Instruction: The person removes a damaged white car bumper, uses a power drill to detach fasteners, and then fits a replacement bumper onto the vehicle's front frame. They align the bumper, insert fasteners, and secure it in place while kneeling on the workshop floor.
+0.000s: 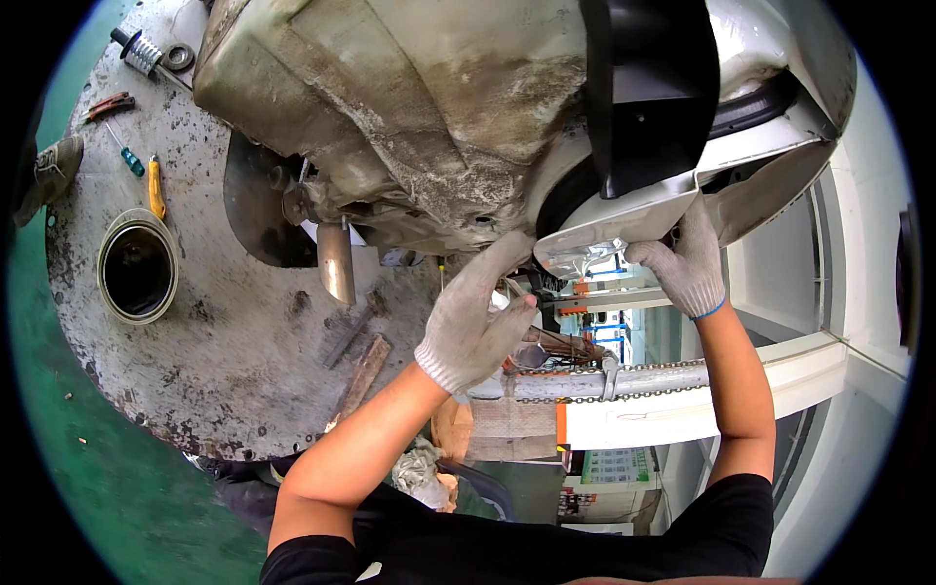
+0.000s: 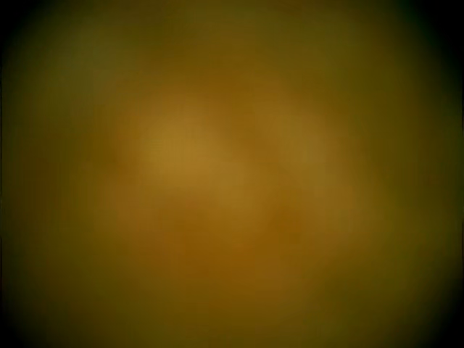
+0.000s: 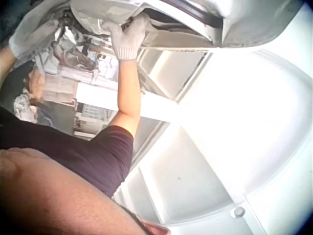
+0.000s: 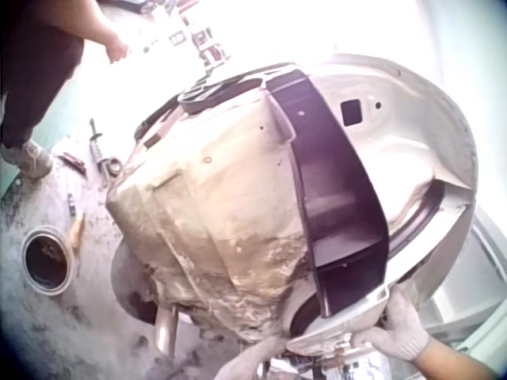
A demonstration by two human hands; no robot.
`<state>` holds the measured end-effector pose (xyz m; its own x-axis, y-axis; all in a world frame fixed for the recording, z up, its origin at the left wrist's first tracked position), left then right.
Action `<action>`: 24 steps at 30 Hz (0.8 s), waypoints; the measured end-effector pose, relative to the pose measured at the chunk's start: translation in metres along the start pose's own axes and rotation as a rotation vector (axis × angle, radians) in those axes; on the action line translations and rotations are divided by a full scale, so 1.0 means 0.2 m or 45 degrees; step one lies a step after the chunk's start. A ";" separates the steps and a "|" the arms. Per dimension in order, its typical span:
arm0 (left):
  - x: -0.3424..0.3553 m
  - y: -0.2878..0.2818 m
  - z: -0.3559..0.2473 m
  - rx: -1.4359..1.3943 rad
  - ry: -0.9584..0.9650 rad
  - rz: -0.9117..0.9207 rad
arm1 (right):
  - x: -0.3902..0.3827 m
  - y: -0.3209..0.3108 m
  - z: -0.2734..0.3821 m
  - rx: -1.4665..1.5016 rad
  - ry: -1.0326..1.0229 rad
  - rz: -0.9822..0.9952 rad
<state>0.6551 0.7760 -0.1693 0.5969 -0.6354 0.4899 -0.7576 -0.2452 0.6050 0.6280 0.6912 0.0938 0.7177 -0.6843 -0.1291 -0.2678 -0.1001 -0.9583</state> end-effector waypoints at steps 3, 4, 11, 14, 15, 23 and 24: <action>-0.03 -0.01 0.02 -0.028 0.017 -0.010 | 0.00 0.00 -0.01 -0.002 0.037 -0.003; -0.05 -0.01 0.03 -0.039 0.026 -0.017 | 0.00 0.01 -0.02 0.006 0.040 0.002; -0.13 -0.02 0.11 -0.126 0.054 -0.002 | -0.01 0.02 -0.02 0.050 0.017 0.016; -0.14 -0.05 0.12 -0.095 0.007 0.020 | -0.02 0.02 -0.01 -0.017 -0.006 0.016; -0.14 -0.05 0.11 -0.096 0.005 0.032 | -0.02 0.02 0.00 -0.052 -0.022 0.000; -0.01 -0.05 -0.03 -0.127 0.254 0.055 | -0.02 0.02 0.00 -0.048 -0.026 -0.043; 0.01 -0.04 -0.04 -0.084 0.274 0.067 | -0.02 0.03 -0.01 0.005 0.033 -0.019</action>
<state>0.6645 0.7833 -0.1675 0.6049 -0.4737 0.6401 -0.7744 -0.1626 0.6114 0.6222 0.6908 0.0895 0.7046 -0.7014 -0.1077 -0.2542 -0.1078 -0.9611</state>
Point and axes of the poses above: each hand's wrist, its own x-axis towards the middle knuckle, its own y-axis out of the palm, z = x × y, the point moved 6 cm from there along x, towards the middle knuckle, and after that the axes turned 11 degrees about z, right-handed, at the moved point
